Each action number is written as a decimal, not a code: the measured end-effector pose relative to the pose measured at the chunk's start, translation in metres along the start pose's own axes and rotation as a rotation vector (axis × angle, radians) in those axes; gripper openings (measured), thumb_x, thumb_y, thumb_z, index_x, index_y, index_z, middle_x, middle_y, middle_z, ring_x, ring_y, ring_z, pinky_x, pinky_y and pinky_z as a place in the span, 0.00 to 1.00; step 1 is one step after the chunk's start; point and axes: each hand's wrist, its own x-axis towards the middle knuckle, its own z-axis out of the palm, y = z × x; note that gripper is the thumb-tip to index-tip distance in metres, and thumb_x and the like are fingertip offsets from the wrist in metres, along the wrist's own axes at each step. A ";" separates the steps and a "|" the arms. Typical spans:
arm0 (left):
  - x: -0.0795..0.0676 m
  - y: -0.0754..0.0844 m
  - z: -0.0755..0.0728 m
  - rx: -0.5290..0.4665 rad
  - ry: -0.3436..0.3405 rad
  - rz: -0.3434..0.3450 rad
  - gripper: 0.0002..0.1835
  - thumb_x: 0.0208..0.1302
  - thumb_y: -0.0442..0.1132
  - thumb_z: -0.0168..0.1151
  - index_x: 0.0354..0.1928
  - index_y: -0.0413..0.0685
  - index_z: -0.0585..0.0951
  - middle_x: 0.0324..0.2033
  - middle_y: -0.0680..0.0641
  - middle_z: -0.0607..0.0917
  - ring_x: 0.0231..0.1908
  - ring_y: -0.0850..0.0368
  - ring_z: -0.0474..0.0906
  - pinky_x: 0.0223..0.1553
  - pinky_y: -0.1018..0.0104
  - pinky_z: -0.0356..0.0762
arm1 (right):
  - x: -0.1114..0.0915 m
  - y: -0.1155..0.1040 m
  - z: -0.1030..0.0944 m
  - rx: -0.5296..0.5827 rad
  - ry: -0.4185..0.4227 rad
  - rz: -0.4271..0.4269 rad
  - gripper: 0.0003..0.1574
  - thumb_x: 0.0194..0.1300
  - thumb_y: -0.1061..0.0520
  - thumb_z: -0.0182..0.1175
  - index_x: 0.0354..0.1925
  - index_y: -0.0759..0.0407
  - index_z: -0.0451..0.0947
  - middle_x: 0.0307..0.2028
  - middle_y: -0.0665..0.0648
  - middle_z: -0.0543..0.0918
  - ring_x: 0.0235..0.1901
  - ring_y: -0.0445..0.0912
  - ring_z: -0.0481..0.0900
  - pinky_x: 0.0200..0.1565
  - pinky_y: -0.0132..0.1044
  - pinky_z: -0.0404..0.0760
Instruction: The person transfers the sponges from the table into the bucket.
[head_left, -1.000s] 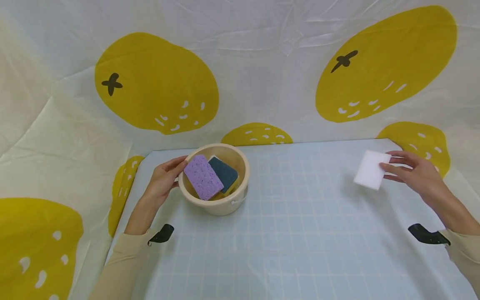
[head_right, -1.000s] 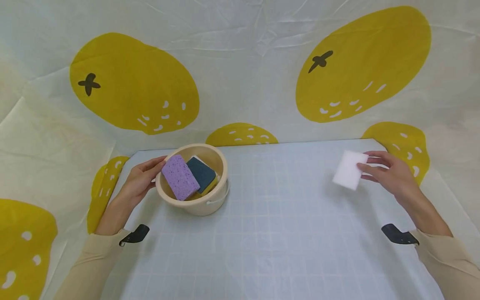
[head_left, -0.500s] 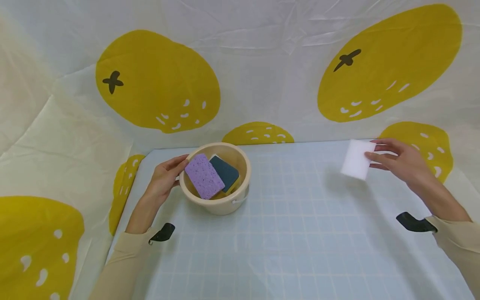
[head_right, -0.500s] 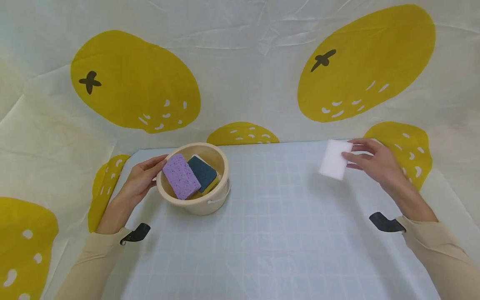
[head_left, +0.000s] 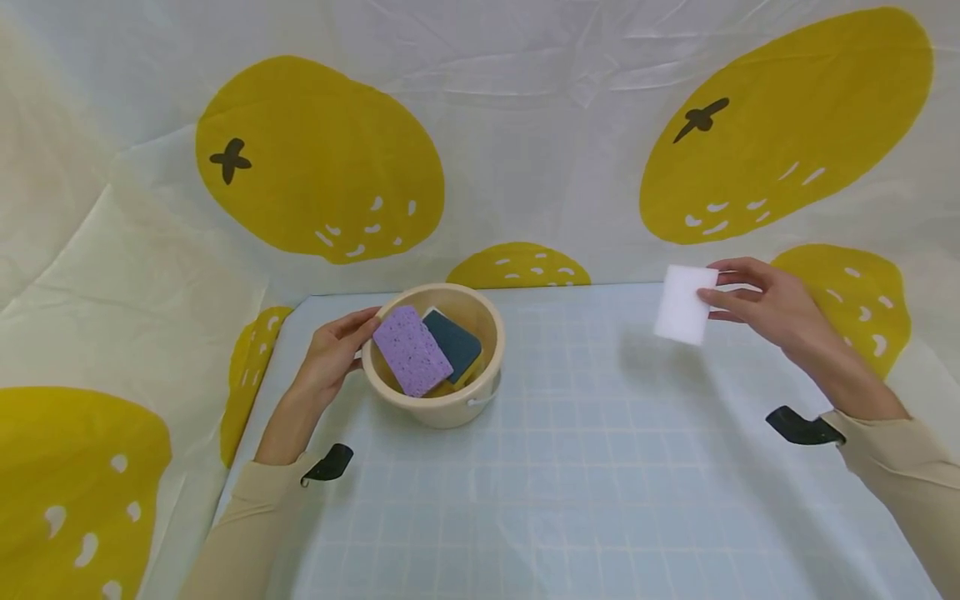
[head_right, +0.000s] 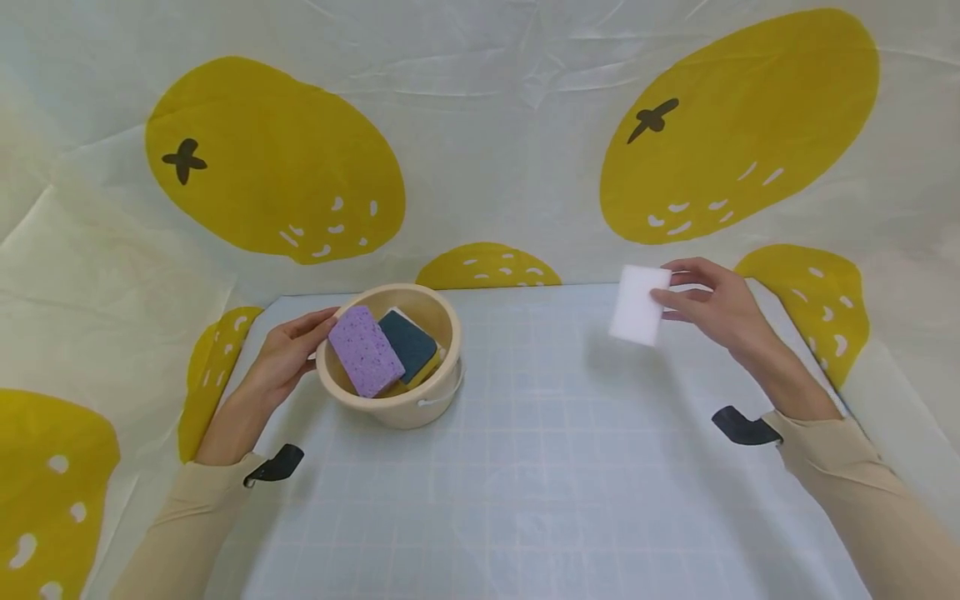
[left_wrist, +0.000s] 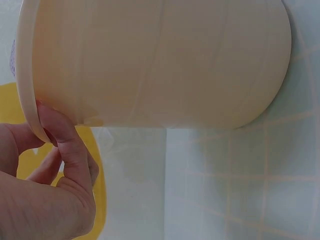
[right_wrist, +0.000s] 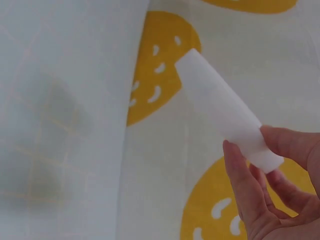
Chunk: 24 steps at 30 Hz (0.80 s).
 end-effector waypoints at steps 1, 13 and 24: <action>0.000 0.000 0.000 0.000 0.000 0.001 0.27 0.63 0.54 0.60 0.63 0.56 0.73 0.59 0.49 0.74 0.53 0.56 0.73 0.41 0.69 0.80 | 0.001 -0.003 0.002 0.013 0.003 -0.011 0.48 0.57 0.33 0.60 0.67 0.54 0.61 0.60 0.60 0.67 0.42 0.36 0.76 0.39 0.32 0.82; 0.000 0.001 0.000 -0.001 0.008 0.000 0.26 0.64 0.53 0.60 0.63 0.56 0.74 0.57 0.50 0.76 0.49 0.58 0.74 0.38 0.69 0.80 | 0.013 -0.036 0.026 0.073 -0.009 -0.115 0.44 0.57 0.36 0.63 0.65 0.53 0.64 0.56 0.58 0.71 0.46 0.47 0.78 0.38 0.32 0.82; -0.001 0.001 0.000 0.010 0.010 0.003 0.25 0.64 0.53 0.59 0.62 0.57 0.74 0.58 0.50 0.75 0.51 0.57 0.74 0.38 0.69 0.80 | 0.022 -0.065 0.043 0.116 -0.059 -0.160 0.39 0.58 0.41 0.65 0.62 0.54 0.67 0.54 0.59 0.73 0.46 0.52 0.78 0.36 0.32 0.82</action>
